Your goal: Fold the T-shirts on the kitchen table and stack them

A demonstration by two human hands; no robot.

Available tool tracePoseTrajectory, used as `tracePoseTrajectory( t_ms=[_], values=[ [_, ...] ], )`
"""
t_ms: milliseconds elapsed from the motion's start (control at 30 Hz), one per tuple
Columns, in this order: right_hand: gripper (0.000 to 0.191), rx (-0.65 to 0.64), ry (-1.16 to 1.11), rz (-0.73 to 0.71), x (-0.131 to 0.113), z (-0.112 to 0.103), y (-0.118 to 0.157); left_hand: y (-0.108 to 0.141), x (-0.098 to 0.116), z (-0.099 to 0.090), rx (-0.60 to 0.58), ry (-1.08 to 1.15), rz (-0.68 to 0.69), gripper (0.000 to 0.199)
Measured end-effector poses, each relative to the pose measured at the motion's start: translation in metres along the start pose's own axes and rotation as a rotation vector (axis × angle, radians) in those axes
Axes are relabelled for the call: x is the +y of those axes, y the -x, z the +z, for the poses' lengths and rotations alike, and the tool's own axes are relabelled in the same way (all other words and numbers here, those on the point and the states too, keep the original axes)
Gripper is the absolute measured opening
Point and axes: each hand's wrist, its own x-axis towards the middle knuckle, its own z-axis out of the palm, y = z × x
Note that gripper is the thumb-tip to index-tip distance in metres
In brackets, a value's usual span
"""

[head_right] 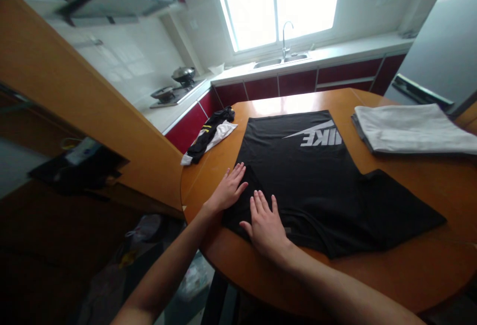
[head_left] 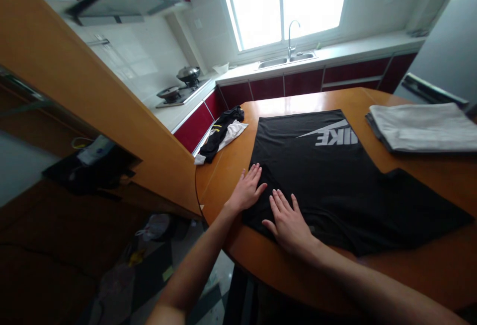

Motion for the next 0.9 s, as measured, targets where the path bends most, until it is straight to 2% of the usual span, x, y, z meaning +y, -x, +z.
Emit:
tracePoseTrajectory(
  t_ms=[100,233,367,633,733,900],
  values=[
    [0.073,0.007,0.001,0.005,0.000,0.001,0.000,-0.013,-0.001,-0.005,0.009,-0.007,0.047,0.057],
    [0.074,0.028,0.003,0.004,0.000,0.004,0.000,-0.027,-0.001,0.002,-0.036,-0.032,0.073,0.056],
    [0.071,0.041,0.000,-0.001,0.000,0.005,-0.001,-0.028,-0.002,0.011,-0.047,-0.066,0.079,0.057],
    [0.074,0.025,-0.076,0.018,-0.002,-0.004,-0.003,-0.029,-0.004,0.012,-0.045,-0.090,0.066,0.058],
    [0.076,0.018,-0.108,0.026,-0.002,-0.007,-0.003,-0.030,-0.004,0.011,-0.002,-0.068,0.067,0.059],
    [0.075,0.020,-0.129,0.032,-0.001,-0.008,-0.004,-0.028,-0.003,0.003,0.153,-0.096,-0.002,0.060]
  ],
)
